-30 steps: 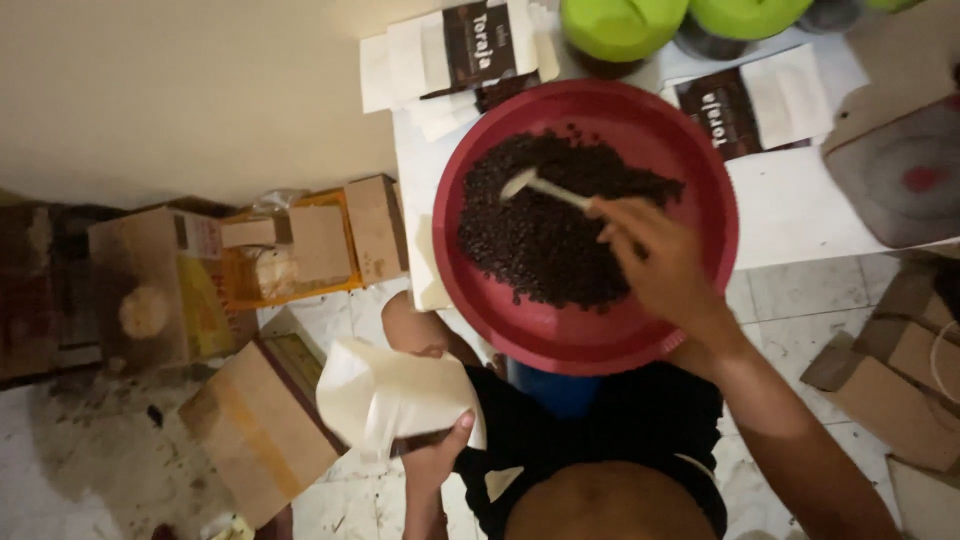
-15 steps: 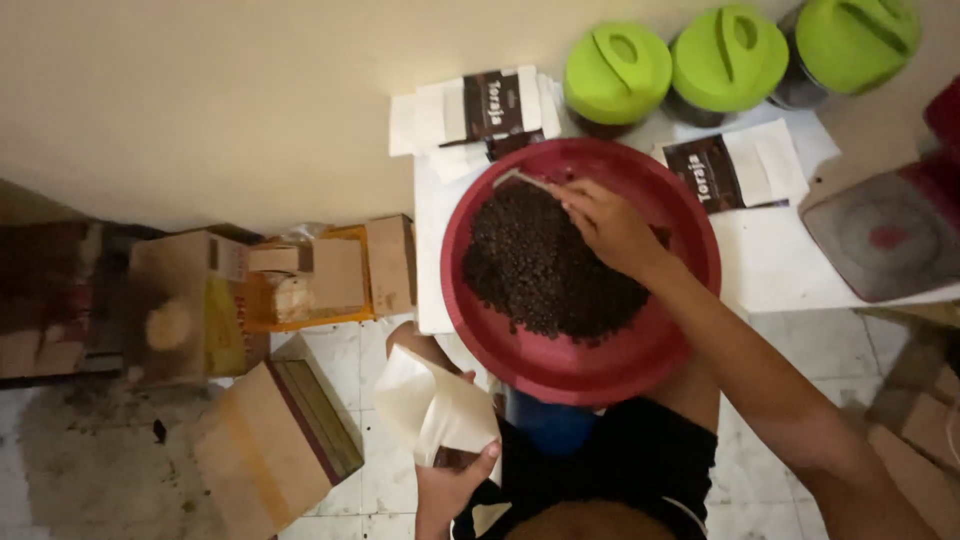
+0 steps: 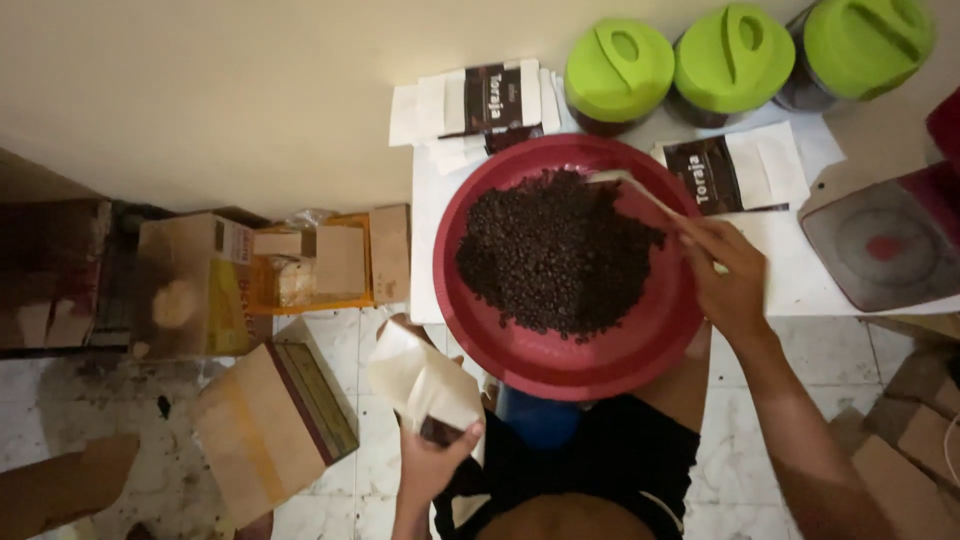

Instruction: Filling small paper bags with roasted coffee beans using a spoon and a plastic scoop from a large bowl.

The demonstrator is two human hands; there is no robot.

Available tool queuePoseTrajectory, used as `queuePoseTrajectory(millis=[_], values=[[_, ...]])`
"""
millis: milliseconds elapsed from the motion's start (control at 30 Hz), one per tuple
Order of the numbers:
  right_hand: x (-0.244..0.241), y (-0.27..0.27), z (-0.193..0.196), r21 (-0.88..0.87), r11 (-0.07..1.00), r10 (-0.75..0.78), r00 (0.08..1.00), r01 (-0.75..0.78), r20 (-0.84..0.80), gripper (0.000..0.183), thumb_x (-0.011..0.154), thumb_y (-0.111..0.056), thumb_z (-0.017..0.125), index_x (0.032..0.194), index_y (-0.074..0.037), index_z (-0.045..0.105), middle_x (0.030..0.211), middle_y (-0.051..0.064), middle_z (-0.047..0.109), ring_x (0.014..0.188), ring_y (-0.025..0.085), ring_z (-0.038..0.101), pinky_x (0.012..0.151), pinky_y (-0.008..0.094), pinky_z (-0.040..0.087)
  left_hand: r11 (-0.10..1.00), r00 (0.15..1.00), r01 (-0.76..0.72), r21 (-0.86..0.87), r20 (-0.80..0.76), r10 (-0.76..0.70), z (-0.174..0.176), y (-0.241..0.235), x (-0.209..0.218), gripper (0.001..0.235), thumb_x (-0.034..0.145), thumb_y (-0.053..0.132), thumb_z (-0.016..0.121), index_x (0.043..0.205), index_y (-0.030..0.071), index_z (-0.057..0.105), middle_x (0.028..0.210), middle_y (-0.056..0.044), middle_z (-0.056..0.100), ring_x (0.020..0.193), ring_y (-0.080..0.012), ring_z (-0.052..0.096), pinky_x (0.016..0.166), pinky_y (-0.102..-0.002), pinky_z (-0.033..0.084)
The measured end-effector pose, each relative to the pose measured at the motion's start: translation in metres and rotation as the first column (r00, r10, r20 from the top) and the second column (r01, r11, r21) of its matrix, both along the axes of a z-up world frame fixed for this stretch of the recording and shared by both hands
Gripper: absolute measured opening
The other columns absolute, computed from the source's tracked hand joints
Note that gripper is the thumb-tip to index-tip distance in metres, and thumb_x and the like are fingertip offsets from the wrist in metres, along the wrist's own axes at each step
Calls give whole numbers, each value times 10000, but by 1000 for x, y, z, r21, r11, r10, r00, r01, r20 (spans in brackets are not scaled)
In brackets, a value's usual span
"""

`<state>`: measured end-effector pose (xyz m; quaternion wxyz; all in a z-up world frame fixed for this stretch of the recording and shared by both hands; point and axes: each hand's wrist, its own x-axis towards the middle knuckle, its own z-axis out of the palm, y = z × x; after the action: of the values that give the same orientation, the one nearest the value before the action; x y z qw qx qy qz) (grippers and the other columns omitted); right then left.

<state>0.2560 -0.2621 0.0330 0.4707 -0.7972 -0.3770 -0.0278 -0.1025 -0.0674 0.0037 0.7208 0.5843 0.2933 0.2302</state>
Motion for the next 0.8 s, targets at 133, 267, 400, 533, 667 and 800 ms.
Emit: queuePoseTrajectory(millis=[133, 267, 400, 533, 667, 800], values=[[-19, -34, -25, 143, 978, -135, 983, 152, -125, 284, 1010, 136, 593, 1274, 83, 683, 1207, 169, 651, 850, 187, 585, 767, 285, 482, 999, 999, 37, -18, 5, -37, -21, -1, 6, 636, 759, -74, 803, 1313, 12, 502, 1069, -165, 726, 883, -251, 742, 739, -319, 598], [-11, -9, -23, 195, 975, -90, 989, 111, -114, 280, 1011, 137, 596, 1276, 87, 672, 1239, 183, 655, 978, 224, 630, 845, 283, 550, 985, 996, 82, 149, 19, -86, 10, -4, 34, 663, 732, -43, 834, 1318, -13, 526, 1109, -153, 732, 943, -244, 744, 820, -332, 606], [17, 39, -14, 99, 995, 10, 1000, -13, 29, 263, 990, -5, 659, 1246, 23, 715, 1200, 104, 690, 876, 195, 609, 731, 271, 458, 992, 992, 119, 38, 37, -120, 33, -12, 52, 559, 728, -61, 828, 1236, -46, 595, 1024, -162, 755, 865, -244, 752, 740, -324, 627], [28, 75, -17, 140, 978, 167, 984, -157, -61, 325, 976, 29, 642, 1293, -12, 699, 1235, 100, 670, 963, 191, 617, 811, 266, 481, 995, 998, 55, 84, 23, -57, -10, -21, 19, 660, 718, -73, 826, 1324, -27, 569, 1200, -165, 729, 1016, -261, 749, 860, -373, 629], [19, 76, -23, 164, 980, 125, 990, -114, -61, 294, 957, 31, 657, 1244, -4, 714, 1181, 84, 694, 964, 194, 639, 813, 260, 486, 981, 922, -193, -9, -343, 178, -59, -13, -48, 535, 629, -13, 913, 1124, -109, 736, 1043, -205, 839, 894, -276, 804, 784, -366, 632], [22, 76, -29, 158, 985, 96, 988, -76, -122, 300, 960, 54, 648, 1252, 12, 704, 1197, 112, 694, 878, 183, 634, 763, 261, 518, 969, 957, -241, 46, -156, 245, -78, 3, -81, 550, 658, -108, 849, 1165, -92, 636, 996, -218, 768, 831, -292, 758, 754, -373, 620]])
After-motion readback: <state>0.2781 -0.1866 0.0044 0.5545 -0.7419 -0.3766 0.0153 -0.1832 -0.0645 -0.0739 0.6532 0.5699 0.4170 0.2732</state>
